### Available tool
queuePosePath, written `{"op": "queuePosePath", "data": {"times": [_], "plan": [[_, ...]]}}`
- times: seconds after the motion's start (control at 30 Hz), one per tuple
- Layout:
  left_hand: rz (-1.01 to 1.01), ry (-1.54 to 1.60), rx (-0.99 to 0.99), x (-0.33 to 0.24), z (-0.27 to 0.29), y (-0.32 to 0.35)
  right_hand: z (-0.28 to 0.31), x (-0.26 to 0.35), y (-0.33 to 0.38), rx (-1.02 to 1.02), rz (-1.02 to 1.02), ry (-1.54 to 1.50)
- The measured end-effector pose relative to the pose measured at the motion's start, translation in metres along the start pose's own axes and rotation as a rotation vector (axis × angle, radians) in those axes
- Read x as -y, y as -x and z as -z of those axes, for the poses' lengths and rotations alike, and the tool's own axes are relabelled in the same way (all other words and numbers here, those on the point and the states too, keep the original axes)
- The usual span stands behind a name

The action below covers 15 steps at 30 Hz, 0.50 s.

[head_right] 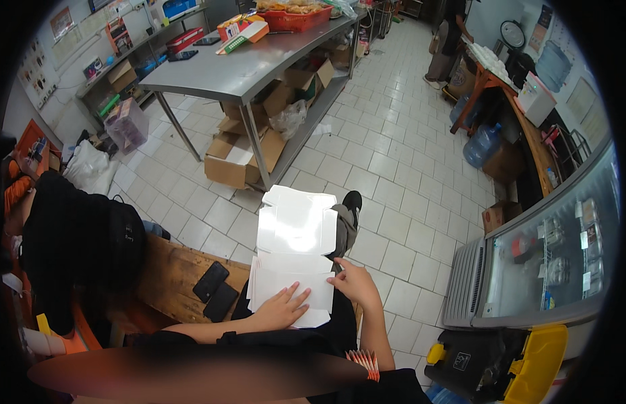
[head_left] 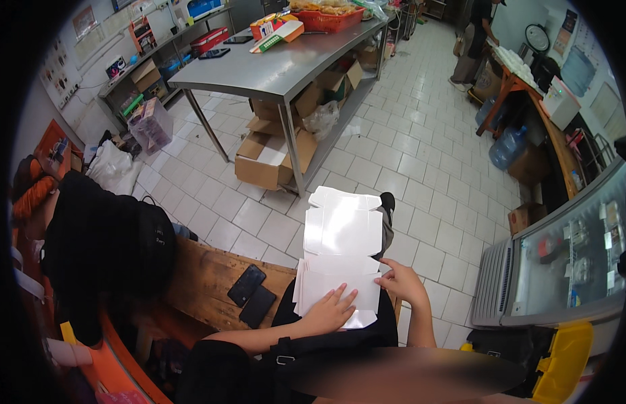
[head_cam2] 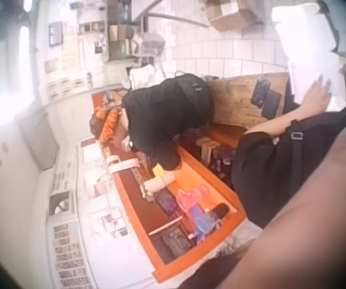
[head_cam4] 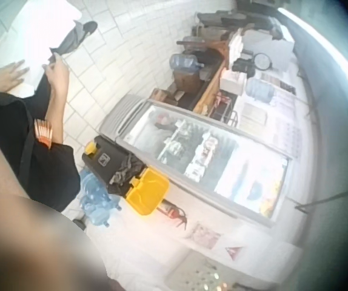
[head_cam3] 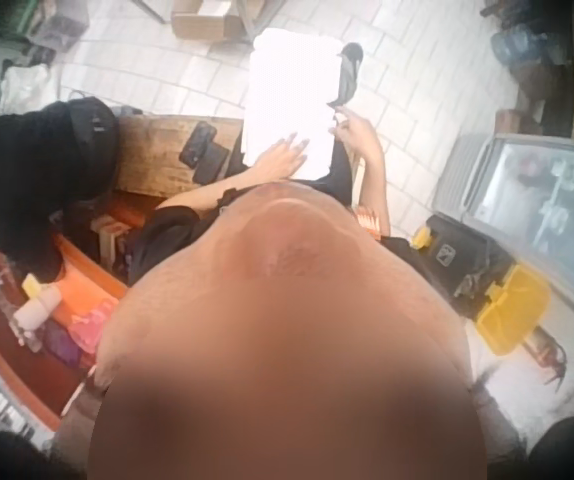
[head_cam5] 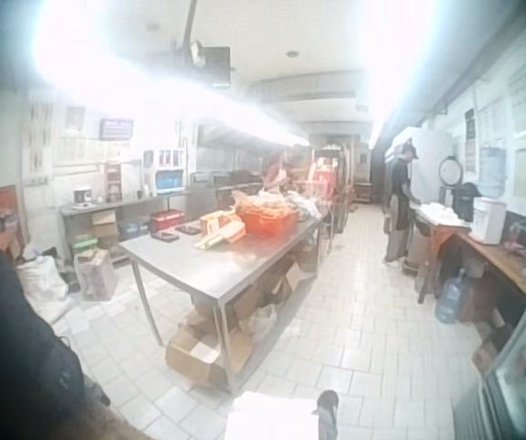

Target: The person folds flat cardboard food containers into assembled boxes by hand. They repeatedly pick up a flat piece, fold the sides and bottom, and tuck the flaps to form a finished box, then place it on a growing stack.

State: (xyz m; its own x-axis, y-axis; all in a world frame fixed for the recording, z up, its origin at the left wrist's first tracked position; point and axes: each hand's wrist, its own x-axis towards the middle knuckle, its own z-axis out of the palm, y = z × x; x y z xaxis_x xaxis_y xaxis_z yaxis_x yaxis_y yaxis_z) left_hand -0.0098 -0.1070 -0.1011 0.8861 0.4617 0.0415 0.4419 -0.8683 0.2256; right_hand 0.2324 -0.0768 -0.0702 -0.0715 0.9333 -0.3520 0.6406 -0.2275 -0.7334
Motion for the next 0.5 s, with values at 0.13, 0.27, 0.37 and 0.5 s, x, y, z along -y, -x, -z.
{"op": "queuePosePath", "data": {"times": [0.13, 0.27, 0.37, 0.5], "plan": [[0.079, 0.294, 0.183, 0.01, 0.017, -0.007, 0.004, 0.006, 0.002, -0.191, 0.071, -0.048], [0.143, 0.571, 0.08, 0.018, 0.052, -0.012, 0.012, 0.011, -0.004, -0.538, 0.226, -0.415], [0.174, 0.819, -0.022, 0.024, 0.071, -0.011, 0.015, 0.009, -0.004, -0.755, 0.495, -0.901], [0.276, 1.149, -0.087, 0.032, 0.063, -0.011, 0.009, 0.005, 0.007, -0.485, 0.713, -1.383]]}}
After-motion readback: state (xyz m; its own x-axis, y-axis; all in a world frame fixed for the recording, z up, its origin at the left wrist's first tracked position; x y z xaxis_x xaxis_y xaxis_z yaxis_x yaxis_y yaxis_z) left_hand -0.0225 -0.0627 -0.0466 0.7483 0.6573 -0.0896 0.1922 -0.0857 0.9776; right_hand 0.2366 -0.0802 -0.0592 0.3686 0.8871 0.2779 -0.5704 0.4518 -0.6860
